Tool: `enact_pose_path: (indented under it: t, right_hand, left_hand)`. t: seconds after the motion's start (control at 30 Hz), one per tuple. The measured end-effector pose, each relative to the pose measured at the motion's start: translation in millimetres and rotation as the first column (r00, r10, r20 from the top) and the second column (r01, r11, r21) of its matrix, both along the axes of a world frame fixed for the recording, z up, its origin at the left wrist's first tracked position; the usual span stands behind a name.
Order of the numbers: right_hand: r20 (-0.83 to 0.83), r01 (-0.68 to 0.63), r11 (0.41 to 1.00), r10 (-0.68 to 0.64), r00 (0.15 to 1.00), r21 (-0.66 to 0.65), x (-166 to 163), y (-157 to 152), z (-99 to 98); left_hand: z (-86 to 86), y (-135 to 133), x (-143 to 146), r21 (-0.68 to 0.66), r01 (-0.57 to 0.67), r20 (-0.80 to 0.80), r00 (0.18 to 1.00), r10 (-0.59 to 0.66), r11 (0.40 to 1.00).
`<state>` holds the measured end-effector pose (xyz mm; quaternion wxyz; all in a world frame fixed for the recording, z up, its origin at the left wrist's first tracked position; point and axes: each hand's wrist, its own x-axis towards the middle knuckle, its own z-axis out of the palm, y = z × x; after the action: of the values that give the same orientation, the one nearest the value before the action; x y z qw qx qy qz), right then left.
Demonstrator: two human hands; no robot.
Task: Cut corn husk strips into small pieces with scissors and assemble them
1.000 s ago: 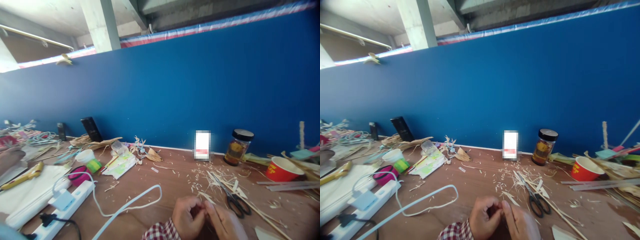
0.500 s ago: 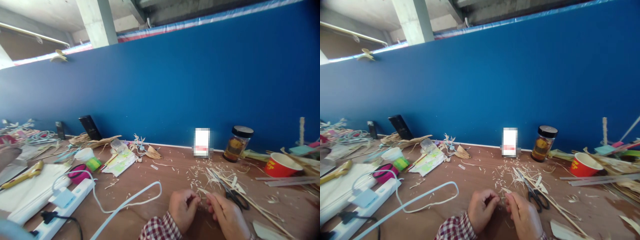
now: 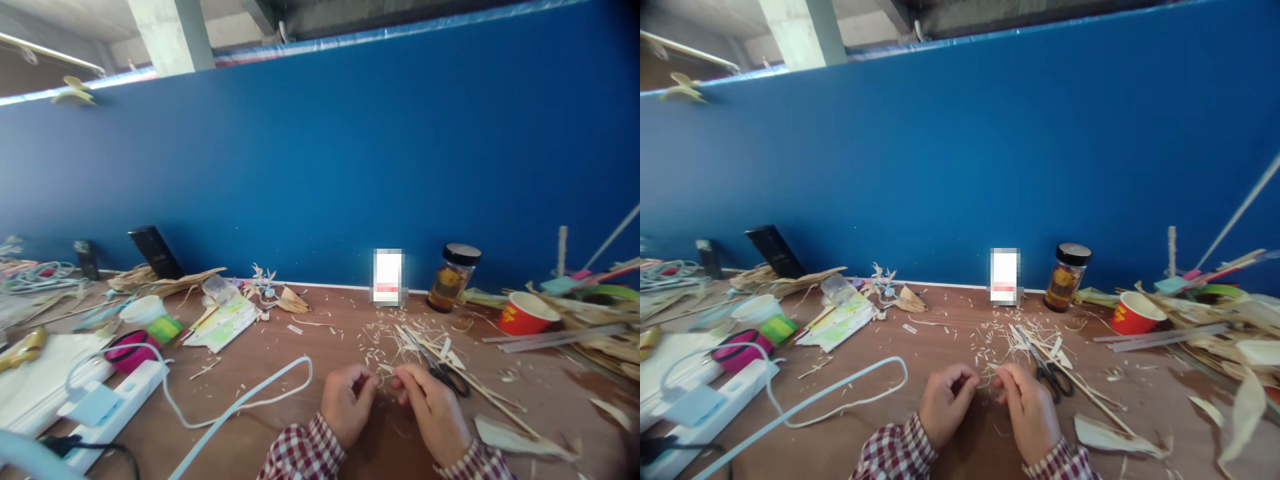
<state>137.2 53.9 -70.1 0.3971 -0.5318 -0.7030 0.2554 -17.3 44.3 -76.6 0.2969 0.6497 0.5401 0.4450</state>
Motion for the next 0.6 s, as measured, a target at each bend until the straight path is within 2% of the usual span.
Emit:
enact_pose_path:
  t: [0.23, 0.33, 0.43, 0.5, 0.6]
  right_hand:
    - [-0.061, 0.001, 0.999, -0.003, 0.998, -0.035, 0.3, -0.1, 3.1]
    - [-0.111, 0.020, 0.999, -0.024, 0.994, -0.039, 2.6, 1.1, 1.9]
    - [-0.227, 0.085, 0.995, -0.094, 0.969, -0.052, 5.2, 4.6, 1.7]
    - [-0.305, 0.145, 0.986, -0.163, 0.938, -0.080, 6.4, 7.0, 2.8]
    - [-0.375, 0.129, 0.982, -0.172, 0.911, -0.136, 6.2, 8.0, 4.4]
  left_hand:
    - [-4.0, 0.7, 0.7, -0.042, 0.024, 0.033, 0.999, -0.022, 0.999]
    - [-4.9, 3.1, -0.5, -0.059, 0.000, 0.070, 0.998, 0.004, 0.998]
    - [-5.7, 8.8, -4.1, -0.115, -0.067, 0.209, 0.974, 0.090, 0.991]
    - [-5.6, 13.1, -6.9, -0.178, -0.075, 0.359, 0.923, 0.136, 0.981]
    - [-3.5, 16.6, -9.0, -0.323, 0.018, 0.574, 0.799, 0.181, 0.946]
